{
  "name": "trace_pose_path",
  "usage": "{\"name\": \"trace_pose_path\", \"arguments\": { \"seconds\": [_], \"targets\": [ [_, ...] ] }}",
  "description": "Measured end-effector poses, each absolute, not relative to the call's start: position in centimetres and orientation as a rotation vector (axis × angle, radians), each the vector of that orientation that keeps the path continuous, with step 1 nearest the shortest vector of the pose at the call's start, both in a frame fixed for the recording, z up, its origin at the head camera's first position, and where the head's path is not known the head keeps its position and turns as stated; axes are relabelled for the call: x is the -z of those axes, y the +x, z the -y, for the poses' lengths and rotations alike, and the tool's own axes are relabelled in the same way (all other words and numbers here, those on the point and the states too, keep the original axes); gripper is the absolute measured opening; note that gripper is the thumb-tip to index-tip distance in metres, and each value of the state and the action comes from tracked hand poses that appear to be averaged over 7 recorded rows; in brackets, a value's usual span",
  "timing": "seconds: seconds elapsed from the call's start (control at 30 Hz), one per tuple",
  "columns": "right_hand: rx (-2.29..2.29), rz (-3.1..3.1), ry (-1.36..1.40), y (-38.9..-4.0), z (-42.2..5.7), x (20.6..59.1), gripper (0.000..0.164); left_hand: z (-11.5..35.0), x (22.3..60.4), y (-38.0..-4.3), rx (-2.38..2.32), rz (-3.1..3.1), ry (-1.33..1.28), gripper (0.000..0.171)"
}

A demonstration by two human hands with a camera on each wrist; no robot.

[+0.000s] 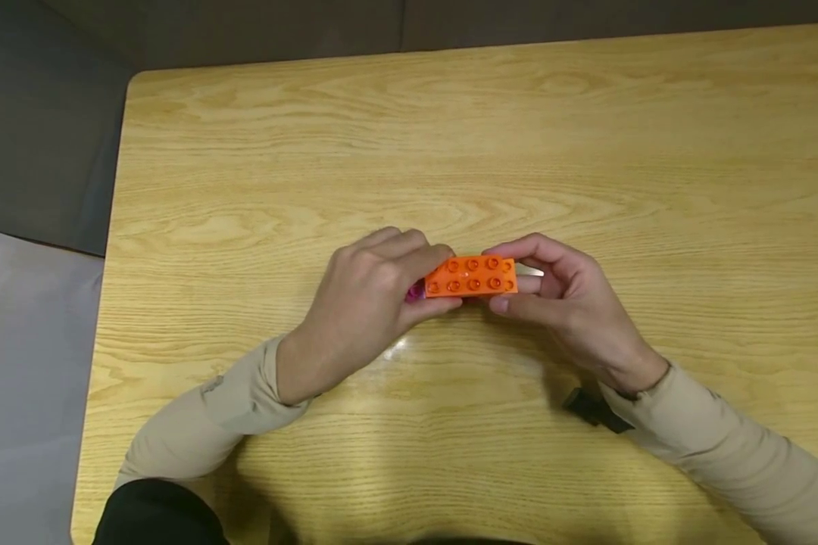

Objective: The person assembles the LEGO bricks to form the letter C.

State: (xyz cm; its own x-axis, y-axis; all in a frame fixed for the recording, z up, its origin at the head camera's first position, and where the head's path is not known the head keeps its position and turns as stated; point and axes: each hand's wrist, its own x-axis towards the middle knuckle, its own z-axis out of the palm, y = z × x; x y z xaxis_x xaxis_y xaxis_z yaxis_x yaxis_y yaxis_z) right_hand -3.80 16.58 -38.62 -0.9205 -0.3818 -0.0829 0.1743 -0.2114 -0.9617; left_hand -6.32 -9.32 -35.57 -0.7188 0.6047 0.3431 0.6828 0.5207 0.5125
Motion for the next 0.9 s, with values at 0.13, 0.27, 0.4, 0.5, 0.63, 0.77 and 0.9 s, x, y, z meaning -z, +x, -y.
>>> {"name": "trace_pose_path", "arguments": {
  "seconds": [0.13, 0.27, 0.4, 0.5, 0.63, 0.77, 0.9],
  "targets": [
    [2.201, -1.654, -0.194, -3.8, -16.61, 38.51, 0.052, 9.39, 35.71, -6.31, 0.966, 2.622, -1.132, 0.039],
    [2.205, -1.622, -0.163, -3.89, -16.74, 38.24, 0.053, 9.42, 35.73, -6.33, 0.963, 2.596, -1.143, 0.037],
    [2.185, -1.625, -0.165, -4.0, -16.8, 38.16, 0.052, 9.54, 35.69, -6.29, 0.96, 2.592, -1.146, 0.036],
    [2.176, -1.631, -0.191, -4.15, -16.92, 38.12, 0.049, 9.51, 35.53, -6.31, 0.953, 2.595, -1.146, 0.037],
    [2.175, -1.636, -0.252, -4.17, -16.93, 38.15, 0.049, 9.44, 35.52, -6.28, 0.955, 2.601, -1.149, 0.036],
    [2.134, -1.719, -0.349, -4.14, -16.75, 38.03, 0.049, 9.44, 35.7, -6.24, 0.961, 2.606, -1.148, 0.037],
    [2.042, -1.884, -0.417, -4.09, -16.57, 37.84, 0.048, 9.4, 36.08, -6.26, 0.975, 2.611, -1.143, 0.039]
  ]
}}
